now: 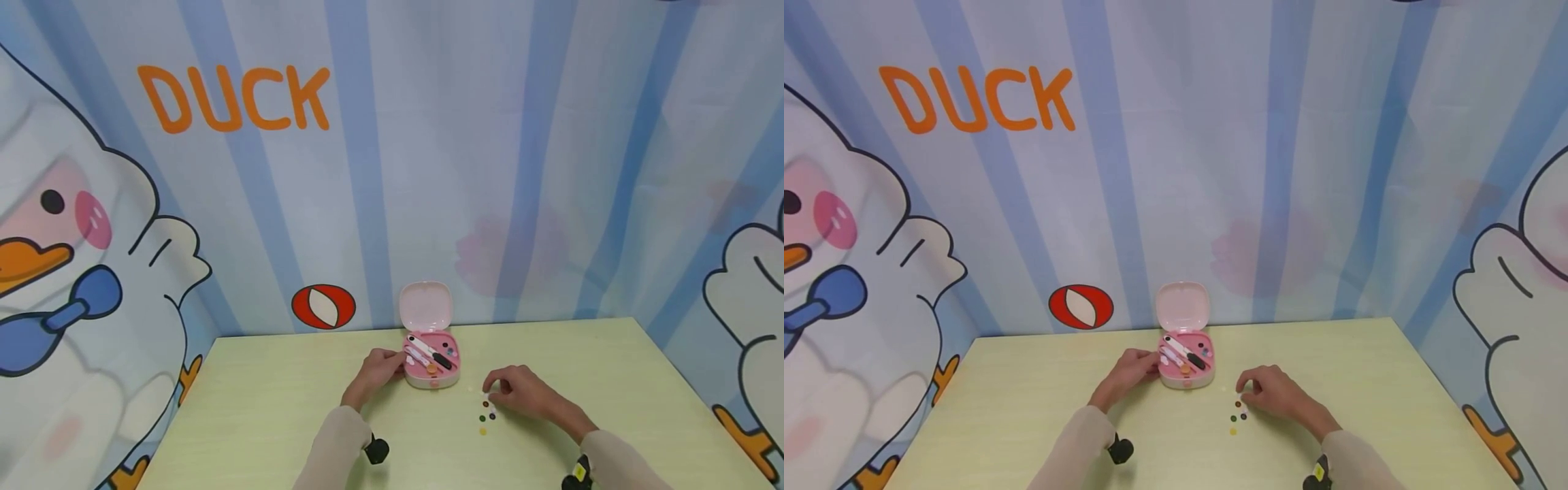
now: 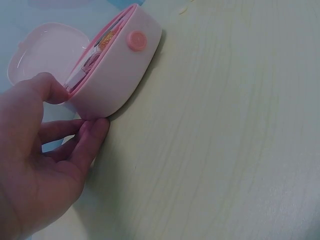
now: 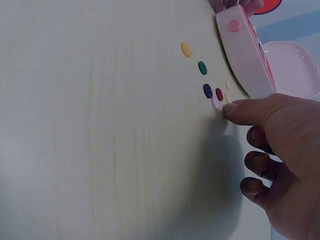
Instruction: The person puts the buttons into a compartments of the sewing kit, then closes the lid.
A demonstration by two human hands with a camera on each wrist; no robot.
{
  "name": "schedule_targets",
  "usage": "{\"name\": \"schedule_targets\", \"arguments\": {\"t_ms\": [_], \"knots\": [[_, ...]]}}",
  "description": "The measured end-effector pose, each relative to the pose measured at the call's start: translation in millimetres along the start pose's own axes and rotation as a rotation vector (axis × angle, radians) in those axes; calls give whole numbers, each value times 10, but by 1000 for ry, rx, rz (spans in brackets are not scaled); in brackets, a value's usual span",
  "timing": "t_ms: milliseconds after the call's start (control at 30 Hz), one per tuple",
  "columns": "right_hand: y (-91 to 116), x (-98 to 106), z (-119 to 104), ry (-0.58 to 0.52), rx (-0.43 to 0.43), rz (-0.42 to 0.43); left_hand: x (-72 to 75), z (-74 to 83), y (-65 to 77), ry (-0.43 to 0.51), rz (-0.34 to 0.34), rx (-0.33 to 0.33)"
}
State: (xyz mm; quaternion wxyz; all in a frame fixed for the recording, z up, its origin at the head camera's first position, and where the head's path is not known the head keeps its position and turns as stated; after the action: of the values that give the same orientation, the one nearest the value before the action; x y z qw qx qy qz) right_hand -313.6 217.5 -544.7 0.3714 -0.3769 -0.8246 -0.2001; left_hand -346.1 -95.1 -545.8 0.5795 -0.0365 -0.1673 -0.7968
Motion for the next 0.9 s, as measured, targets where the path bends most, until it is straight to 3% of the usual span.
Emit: {"name": "schedule_targets", "arguments": {"t_ms": [900], "knots": [[-23,33,-47,32,1,7,-5,-18,-37,14,5,18]]}}
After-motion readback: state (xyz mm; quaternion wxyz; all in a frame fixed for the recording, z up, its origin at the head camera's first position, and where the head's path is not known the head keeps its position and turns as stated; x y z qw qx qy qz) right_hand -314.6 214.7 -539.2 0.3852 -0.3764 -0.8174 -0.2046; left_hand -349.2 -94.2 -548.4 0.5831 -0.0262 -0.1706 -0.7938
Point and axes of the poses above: each hand's wrist, its own y-axis away from the middle knuckle, its own x-axis out of the back of the hand, z = x × y, the point moved 2 cm from there along -y, towards the middle knuckle, and after that the axes turned 8 degrees about -z, right-handed, at the moved point
